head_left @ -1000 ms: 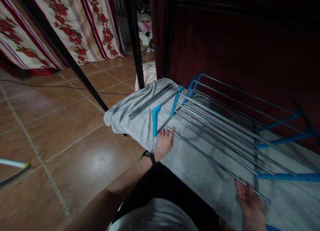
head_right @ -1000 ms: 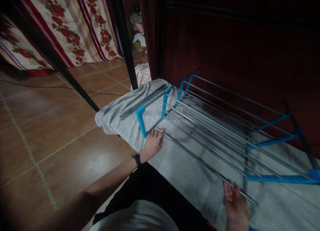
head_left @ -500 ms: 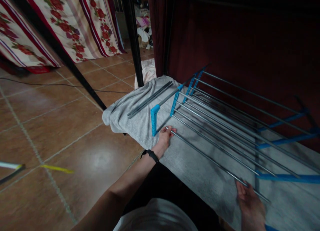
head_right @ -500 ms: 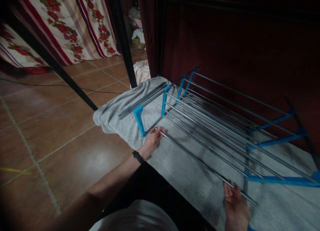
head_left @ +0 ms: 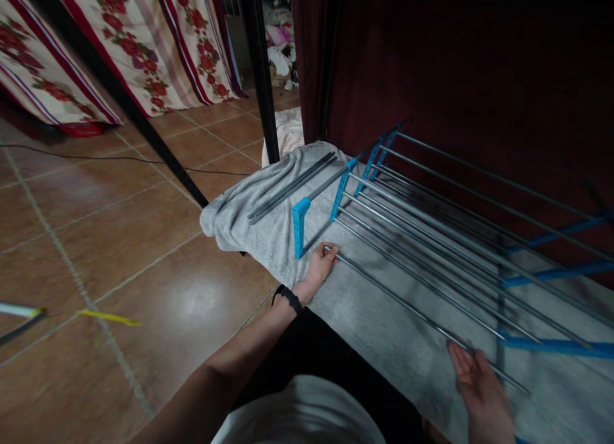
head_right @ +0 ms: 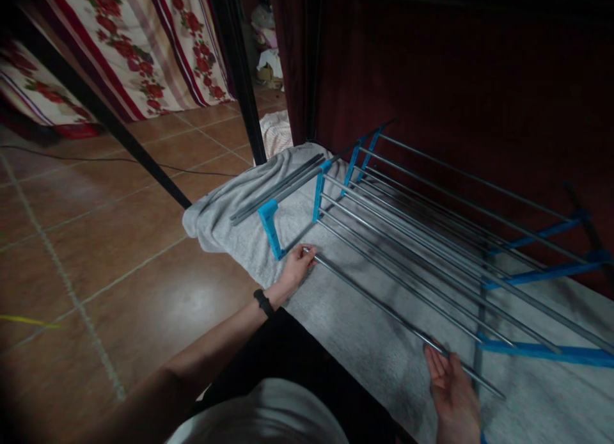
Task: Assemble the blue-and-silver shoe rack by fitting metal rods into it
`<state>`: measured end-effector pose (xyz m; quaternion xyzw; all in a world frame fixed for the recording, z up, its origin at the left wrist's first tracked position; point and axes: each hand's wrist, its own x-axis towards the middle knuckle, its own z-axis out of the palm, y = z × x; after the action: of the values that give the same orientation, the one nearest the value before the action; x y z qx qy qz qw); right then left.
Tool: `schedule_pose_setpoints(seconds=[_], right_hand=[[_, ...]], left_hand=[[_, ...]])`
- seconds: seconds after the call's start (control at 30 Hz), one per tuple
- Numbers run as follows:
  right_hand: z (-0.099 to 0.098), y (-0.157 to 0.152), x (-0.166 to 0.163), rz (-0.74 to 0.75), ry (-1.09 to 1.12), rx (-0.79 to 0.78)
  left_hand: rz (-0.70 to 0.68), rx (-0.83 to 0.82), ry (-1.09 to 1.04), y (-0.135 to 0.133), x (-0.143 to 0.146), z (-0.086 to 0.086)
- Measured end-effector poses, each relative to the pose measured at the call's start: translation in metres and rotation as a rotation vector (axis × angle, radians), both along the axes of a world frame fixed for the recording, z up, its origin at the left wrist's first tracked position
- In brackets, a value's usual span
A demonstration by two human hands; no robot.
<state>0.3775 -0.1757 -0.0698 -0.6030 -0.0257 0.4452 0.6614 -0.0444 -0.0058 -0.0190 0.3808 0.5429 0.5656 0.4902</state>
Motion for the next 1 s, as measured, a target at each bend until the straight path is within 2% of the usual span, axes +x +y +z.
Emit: schedule_pose_setpoints(seconds=[0.1, 0.2, 0.27, 0.33, 0.43, 0.57, 0.73, 1.0], right_hand=[[0.01, 0.014, -0.027, -0.004, 0.107, -0.052], [0.018, 0.03, -0.062, 0.092, 0.157, -0.007], [0.02, 0.038, -0.079, 0.101, 0.172, 0.028], [0.02, 0.043, -0.088, 0.072, 0.175, 0.061], [0.018, 0.044, -0.089, 0.048, 0.184, 0.102], [0.015, 0.041, -0.083, 0.047, 0.176, 0.131], [0.009, 0.039, -0.079, 0.061, 0.152, 0.137], [0.007, 0.037, -0.078, 0.088, 0.151, 0.192]], left_hand=[[-0.066, 0.019, 0.056, -0.003, 0.001, 0.003], [-0.093, 0.034, 0.13, -0.009, -0.003, 0.006], [-0.112, 0.085, 0.301, -0.014, -0.008, 0.01], [-0.126, 0.161, 0.61, -0.02, -0.013, 0.013], [-0.149, 0.216, 1.082, -0.03, -0.018, 0.015], [-0.238, 0.293, 1.45, -0.039, -0.02, 0.013], [-0.389, 0.463, 1.697, -0.043, -0.016, 0.008], [-0.415, 0.628, 1.887, -0.042, -0.011, 0.007]])
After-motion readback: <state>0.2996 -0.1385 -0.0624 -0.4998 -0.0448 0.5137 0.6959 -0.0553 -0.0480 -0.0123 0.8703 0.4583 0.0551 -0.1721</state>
